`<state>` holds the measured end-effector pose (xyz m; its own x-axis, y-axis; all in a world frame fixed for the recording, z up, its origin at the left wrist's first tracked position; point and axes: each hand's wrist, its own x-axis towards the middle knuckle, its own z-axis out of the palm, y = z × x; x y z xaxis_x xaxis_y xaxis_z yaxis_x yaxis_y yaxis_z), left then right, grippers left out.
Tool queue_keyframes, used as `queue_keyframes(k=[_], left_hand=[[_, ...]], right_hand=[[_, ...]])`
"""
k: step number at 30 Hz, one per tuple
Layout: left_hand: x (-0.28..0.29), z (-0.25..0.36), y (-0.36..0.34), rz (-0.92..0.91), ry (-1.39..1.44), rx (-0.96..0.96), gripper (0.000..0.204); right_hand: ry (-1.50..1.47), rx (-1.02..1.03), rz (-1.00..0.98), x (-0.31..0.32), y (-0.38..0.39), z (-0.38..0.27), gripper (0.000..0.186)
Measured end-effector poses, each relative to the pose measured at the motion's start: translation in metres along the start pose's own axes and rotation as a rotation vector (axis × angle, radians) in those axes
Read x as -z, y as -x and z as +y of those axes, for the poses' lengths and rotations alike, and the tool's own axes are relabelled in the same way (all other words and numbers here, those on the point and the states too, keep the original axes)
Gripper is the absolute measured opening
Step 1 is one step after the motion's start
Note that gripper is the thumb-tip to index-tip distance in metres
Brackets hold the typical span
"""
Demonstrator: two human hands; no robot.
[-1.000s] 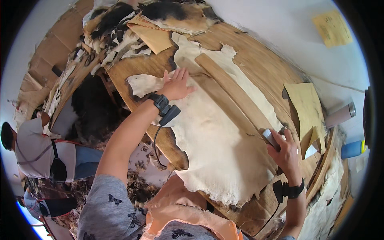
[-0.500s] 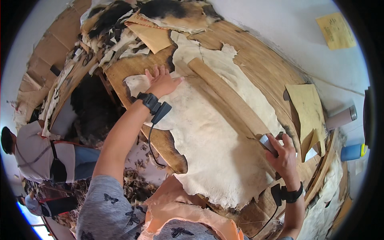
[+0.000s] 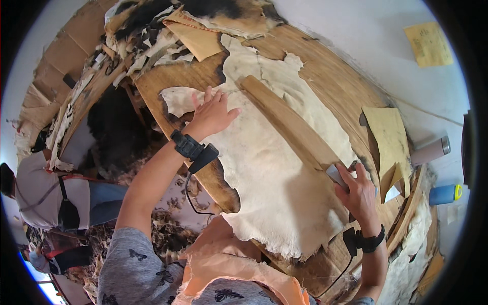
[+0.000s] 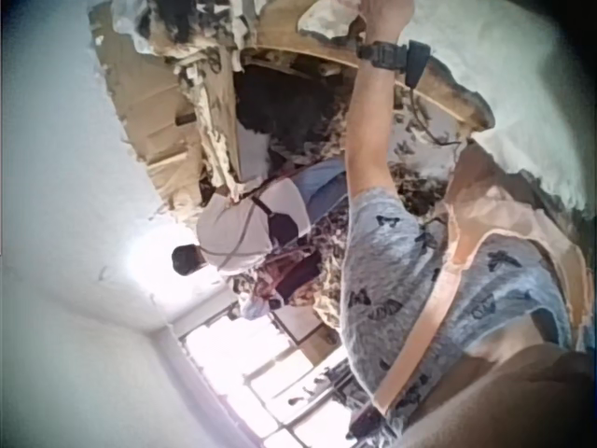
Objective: Scraping and preparing leather or fur hides on a workbench using a wooden tool.
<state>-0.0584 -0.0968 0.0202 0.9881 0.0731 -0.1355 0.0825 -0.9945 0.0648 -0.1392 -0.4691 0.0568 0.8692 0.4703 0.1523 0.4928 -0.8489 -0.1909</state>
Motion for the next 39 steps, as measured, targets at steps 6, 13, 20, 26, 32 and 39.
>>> queue_keyframes(k=[6, 13, 20, 26, 32, 39], left_hand=[[-0.005, 0.000, -0.019, 0.046, 0.076, -0.140, 0.052], [-0.001, 0.004, -0.059, -0.046, 0.024, -0.175, 0.057], [-0.002, 0.011, -0.063, -0.011, 0.154, -0.430, 0.060], [-0.001, 0.012, -0.063, -0.007, 0.151, -0.416, 0.059], [-0.002, 0.029, -0.054, 0.084, 0.177, -0.587, 0.057], [0.001, 0.061, -0.056, 0.093, 0.202, -0.837, 0.057]], right_hand=[[0.007, 0.041, 0.028, 0.006, -0.004, -0.002, 0.046], [-0.022, -0.002, 0.008, 0.010, -0.006, -0.007, 0.042], [-0.040, 0.000, 0.040, 0.010, -0.006, -0.005, 0.042], [-0.020, 0.020, 0.029, 0.012, -0.007, -0.004, 0.043], [-0.033, -0.004, 0.000, 0.013, -0.009, -0.005, 0.041], [-0.012, -0.040, -0.009, 0.011, -0.009, 0.005, 0.040]])
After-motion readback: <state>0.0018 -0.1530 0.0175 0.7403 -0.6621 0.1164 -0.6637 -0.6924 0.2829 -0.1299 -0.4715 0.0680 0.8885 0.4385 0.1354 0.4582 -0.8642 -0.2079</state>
